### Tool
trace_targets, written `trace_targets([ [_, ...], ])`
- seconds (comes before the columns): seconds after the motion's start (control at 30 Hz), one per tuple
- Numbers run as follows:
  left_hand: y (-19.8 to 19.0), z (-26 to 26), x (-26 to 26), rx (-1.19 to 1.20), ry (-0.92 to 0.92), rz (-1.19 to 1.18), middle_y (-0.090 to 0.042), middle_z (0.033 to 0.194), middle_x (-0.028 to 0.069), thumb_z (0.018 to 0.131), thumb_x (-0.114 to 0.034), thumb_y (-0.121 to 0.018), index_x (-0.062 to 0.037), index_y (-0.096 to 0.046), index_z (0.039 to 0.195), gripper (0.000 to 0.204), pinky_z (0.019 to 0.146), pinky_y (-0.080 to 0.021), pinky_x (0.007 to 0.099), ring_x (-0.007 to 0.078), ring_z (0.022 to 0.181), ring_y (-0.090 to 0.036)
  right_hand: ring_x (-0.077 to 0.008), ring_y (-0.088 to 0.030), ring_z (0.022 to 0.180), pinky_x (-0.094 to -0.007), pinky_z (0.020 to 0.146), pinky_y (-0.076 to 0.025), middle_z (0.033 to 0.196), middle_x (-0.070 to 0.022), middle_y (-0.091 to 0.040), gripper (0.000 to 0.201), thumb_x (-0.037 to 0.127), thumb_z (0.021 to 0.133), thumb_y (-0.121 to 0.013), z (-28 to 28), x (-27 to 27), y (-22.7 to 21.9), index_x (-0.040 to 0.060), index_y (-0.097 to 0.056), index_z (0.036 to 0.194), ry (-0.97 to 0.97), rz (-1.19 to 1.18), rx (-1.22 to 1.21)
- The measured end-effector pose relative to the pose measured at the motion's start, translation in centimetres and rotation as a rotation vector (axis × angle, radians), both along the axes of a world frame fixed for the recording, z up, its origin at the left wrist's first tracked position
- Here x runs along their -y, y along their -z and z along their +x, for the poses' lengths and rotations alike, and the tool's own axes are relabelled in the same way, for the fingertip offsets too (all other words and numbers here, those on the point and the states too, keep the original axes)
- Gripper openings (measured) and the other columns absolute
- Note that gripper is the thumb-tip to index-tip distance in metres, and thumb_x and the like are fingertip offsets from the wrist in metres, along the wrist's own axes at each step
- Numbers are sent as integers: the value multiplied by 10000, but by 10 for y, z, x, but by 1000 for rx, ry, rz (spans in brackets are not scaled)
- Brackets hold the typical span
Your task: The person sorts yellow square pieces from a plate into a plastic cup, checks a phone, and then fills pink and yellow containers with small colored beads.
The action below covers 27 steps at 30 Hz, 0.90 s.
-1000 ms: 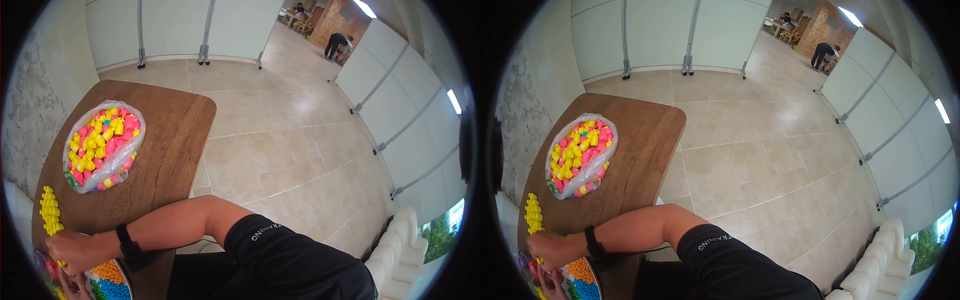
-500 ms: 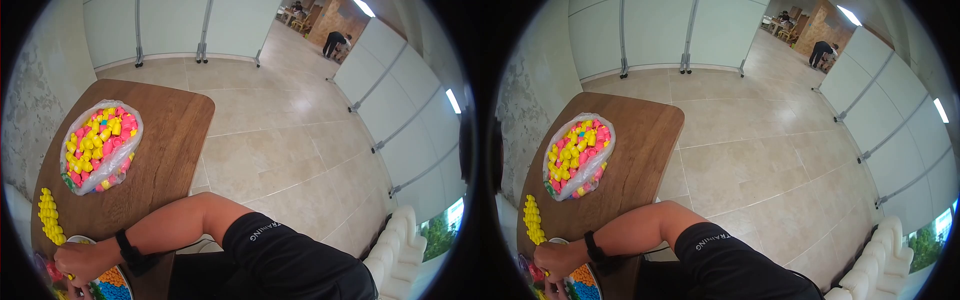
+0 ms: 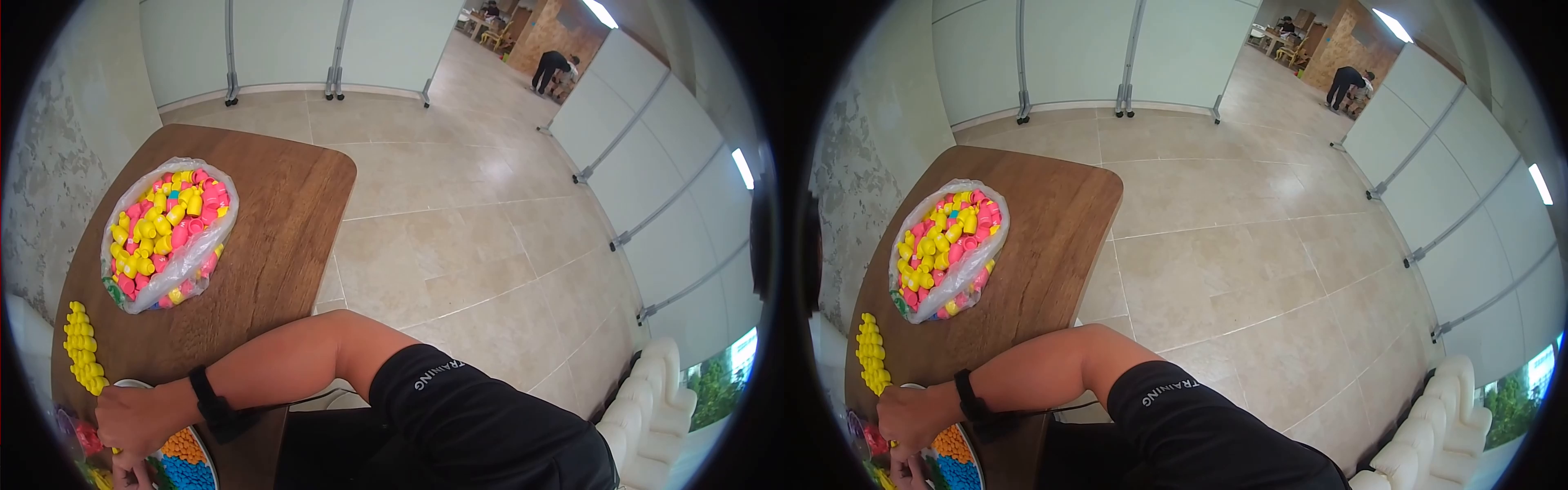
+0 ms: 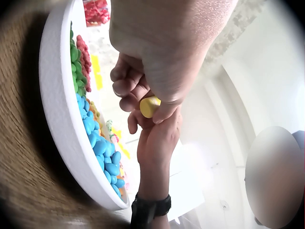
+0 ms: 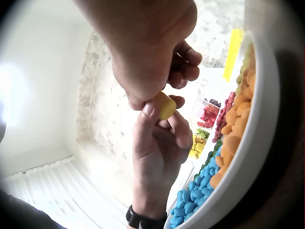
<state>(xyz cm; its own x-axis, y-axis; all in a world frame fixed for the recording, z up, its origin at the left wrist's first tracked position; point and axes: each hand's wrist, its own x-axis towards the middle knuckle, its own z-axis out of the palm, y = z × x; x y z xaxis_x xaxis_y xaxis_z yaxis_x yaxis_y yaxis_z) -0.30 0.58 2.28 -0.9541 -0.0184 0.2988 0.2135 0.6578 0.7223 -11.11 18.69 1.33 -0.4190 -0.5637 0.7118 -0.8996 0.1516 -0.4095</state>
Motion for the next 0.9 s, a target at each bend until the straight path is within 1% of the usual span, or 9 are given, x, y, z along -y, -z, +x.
trace_targets([
  [0.47,-8,8,-11,-13,-23,53,-788,975,153,951,-117,-802,96,-752,1073,251,738,-562,362,194,804,-681,-379,-638,554,-455,572,-512,585,-208,-607,339,289,721,-665,-2,7,4,-26,-622,603,-235,-175,1],
  [0.6,-4,3,-14,-40,8,33,-787,975,145,969,-107,-781,93,-754,1090,236,712,-558,345,191,795,-682,-368,-647,574,-450,574,-510,603,-179,-619,318,300,736,-685,-2,8,7,11,-637,611,-178,-147,-12],
  [0.67,6,0,-7,32,61,156,-739,935,101,974,-97,-737,67,-719,1151,242,649,-514,288,151,739,-651,-398,-629,575,-463,548,-498,620,-206,-611,266,259,733,-732,2,-3,-2,17,-656,652,-208,-175,-170],
  [0.7,10,5,2,149,33,268,-691,896,61,976,-80,-696,44,-684,1199,256,594,-471,237,112,682,-617,-367,-638,585,-456,533,-496,633,-175,-618,222,263,738,-748,0,-7,0,58,-681,684,-325,-240,30],
  [0.73,-4,5,-26,120,-37,269,-687,816,40,935,-35,-730,23,-706,988,83,614,-500,244,95,697,-640,-333,-652,620,-443,543,-495,683,-147,-640,161,237,759,-743,-3,-19,-8,82,-701,751,-362,-251,-62],
  [0.77,-14,11,-45,155,-95,323,-705,849,36,927,-32,-741,15,-729,1013,99,628,-508,238,90,718,-647,-328,-676,782,-455,669,-516,829,-119,-670,188,241,777,-731,-11,-13,8,125,-699,921,-350,-192,-169],
  [0.8,-20,14,-51,224,-74,397,-724,888,31,916,-37,-766,16,-748,1054,149,641,-514,232,84,730,-648,-321,-679,869,-460,711,-518,925,-109,-681,291,213,793,-719,-13,-23,1,142,-707,1075,-509,-148,-112],
  [0.87,-29,12,-57,202,-21,231,-726,767,0,920,-115,-812,-18,-767,1105,214,572,-500,227,59,623,-658,-299,-682,820,-441,671,-519,929,-80,-677,274,194,801,-702,-12,-33,-11,130,-705,1067,-446,-214,-227],
  [0.9,-26,11,-56,118,1,193,-689,657,0,922,-139,-817,-28,-768,1102,218,531,-471,219,52,565,-652,-289,-692,820,-427,642,-518,966,-73,-682,258,192,792,-696,-12,-38,-15,131,-686,1042,-327,9,-266],
])
